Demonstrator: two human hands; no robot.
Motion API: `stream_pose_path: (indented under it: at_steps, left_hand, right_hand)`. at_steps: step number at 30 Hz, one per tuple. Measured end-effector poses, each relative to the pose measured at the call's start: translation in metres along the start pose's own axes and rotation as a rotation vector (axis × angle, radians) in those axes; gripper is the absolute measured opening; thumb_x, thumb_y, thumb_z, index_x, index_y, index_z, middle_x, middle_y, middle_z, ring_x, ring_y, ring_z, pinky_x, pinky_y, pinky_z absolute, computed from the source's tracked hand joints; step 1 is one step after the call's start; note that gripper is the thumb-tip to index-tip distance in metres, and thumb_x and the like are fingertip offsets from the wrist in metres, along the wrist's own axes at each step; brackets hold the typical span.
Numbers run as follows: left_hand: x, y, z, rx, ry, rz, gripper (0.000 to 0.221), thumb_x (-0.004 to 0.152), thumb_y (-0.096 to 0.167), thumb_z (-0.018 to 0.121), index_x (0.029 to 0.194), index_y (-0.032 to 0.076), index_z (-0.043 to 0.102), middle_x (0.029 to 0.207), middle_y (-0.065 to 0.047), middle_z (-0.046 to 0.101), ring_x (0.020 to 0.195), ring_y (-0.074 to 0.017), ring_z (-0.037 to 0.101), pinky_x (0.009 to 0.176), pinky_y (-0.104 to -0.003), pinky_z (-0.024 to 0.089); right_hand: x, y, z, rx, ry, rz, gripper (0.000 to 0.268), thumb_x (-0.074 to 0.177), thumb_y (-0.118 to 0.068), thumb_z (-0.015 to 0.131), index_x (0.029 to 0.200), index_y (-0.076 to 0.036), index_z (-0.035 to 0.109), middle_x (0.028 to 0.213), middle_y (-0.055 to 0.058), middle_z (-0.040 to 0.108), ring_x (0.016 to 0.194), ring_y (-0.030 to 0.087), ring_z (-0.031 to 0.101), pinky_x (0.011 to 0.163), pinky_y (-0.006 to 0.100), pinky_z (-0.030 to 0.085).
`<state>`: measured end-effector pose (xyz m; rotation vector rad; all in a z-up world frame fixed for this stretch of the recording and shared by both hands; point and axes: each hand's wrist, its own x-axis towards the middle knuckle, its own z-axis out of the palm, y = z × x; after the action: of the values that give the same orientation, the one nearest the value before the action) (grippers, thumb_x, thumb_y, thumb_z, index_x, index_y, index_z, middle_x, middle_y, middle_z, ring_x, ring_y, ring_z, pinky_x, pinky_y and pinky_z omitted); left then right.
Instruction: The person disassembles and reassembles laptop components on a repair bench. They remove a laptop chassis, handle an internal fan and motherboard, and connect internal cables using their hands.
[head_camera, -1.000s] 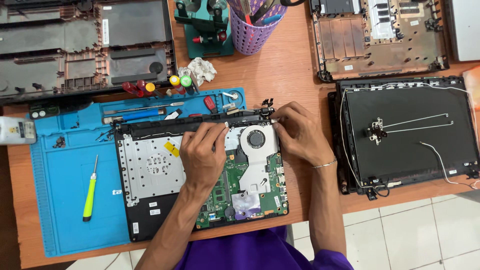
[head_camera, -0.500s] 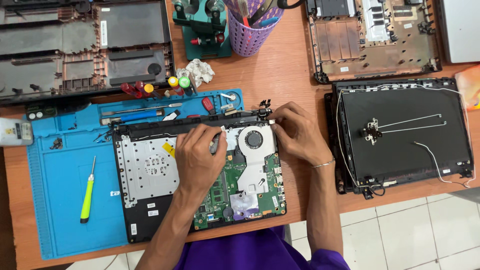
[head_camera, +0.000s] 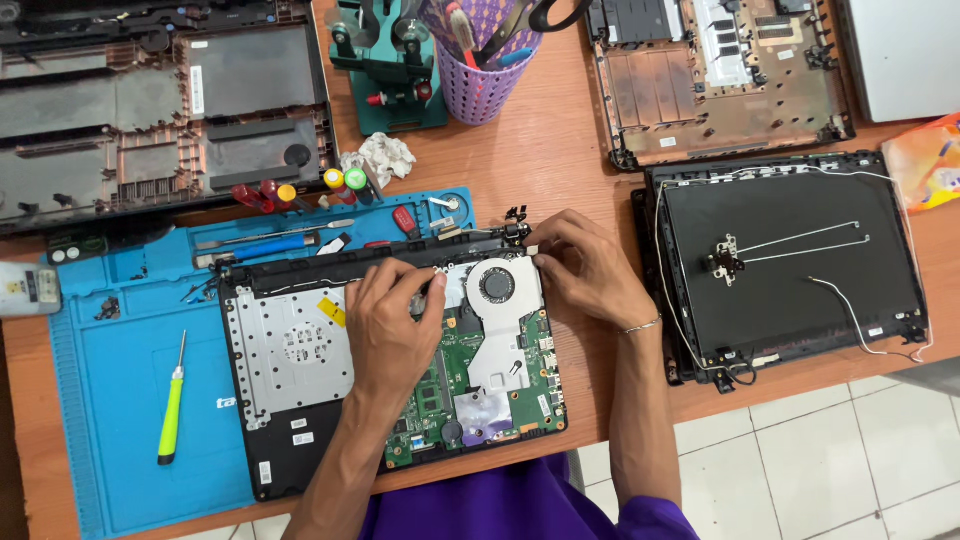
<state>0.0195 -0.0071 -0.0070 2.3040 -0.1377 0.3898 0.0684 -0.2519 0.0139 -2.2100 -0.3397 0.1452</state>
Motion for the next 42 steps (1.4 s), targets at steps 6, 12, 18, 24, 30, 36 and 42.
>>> stream_pose_path:
  at_steps: [6,12,18,24,30,36,42]
  left_hand:
    - [0.000,0.002,-0.002,-0.034,-0.002,-0.014,0.013,0.091,0.016,0.075,0.093,0.003,0.077,0.084,-0.005,0.066,0.081,-0.0236,0.062,0.080,-0.041,0.040]
    - [0.000,0.004,-0.005,-0.063,-0.014,-0.033,0.013,0.091,0.016,0.075,0.095,0.004,0.077,0.083,-0.004,0.066,0.081,-0.0223,0.062,0.081,-0.040,0.041]
    - [-0.001,0.005,-0.008,-0.065,-0.008,-0.033,0.014,0.092,0.016,0.074,0.097,0.004,0.077,0.084,-0.004,0.067,0.080,-0.0219,0.062,0.083,-0.040,0.040]
    - [-0.001,0.007,-0.010,-0.123,-0.038,-0.087,0.014,0.094,0.016,0.071,0.096,0.004,0.077,0.083,-0.004,0.068,0.076,-0.0206,0.063,0.086,-0.040,0.041]
    - [-0.002,0.004,-0.010,-0.104,-0.024,-0.082,0.016,0.097,0.016,0.068,0.096,0.002,0.076,0.082,-0.005,0.068,0.077,-0.0228,0.063,0.086,-0.040,0.041]
    - [0.002,0.004,-0.008,-0.113,-0.007,-0.085,0.015,0.095,0.016,0.069,0.097,0.002,0.076,0.081,-0.006,0.069,0.075,-0.0226,0.063,0.084,-0.040,0.041]
    - [0.007,0.018,-0.012,-0.153,-0.054,-0.107,0.016,0.093,0.016,0.071,0.097,0.001,0.076,0.081,-0.008,0.071,0.072,-0.0223,0.064,0.078,-0.038,0.044]
  right_hand:
    - [0.000,0.001,-0.002,-0.003,0.024,-0.060,0.017,0.085,0.003,0.074,0.101,-0.001,0.069,0.101,0.007,0.070,0.090,0.019,0.072,0.077,0.031,0.060]
    - [0.000,0.002,-0.002,-0.010,0.042,-0.120,0.017,0.084,0.003,0.074,0.100,0.000,0.069,0.100,0.008,0.071,0.091,0.021,0.072,0.078,0.032,0.059]
    - [0.000,0.005,-0.001,0.051,0.028,-0.054,0.016,0.086,0.002,0.073,0.102,0.000,0.069,0.103,0.008,0.071,0.092,0.018,0.073,0.081,0.030,0.061]
    - [0.000,0.009,0.001,0.141,0.013,0.007,0.018,0.087,0.002,0.073,0.105,-0.001,0.071,0.107,0.007,0.071,0.095,0.016,0.072,0.084,0.031,0.061]
    - [0.002,0.012,0.000,0.124,0.038,-0.019,0.019,0.086,0.001,0.075,0.105,0.000,0.071,0.103,0.006,0.072,0.095,0.014,0.071,0.081,0.028,0.061]
    - [0.002,0.017,0.007,0.273,0.056,0.061,0.018,0.087,0.000,0.076,0.105,0.000,0.074,0.104,0.005,0.074,0.094,0.012,0.071,0.082,0.028,0.061]
    - [-0.003,0.010,0.001,0.293,0.141,0.083,0.020,0.085,0.002,0.076,0.106,0.001,0.073,0.105,0.006,0.074,0.098,0.014,0.073,0.086,0.027,0.062]
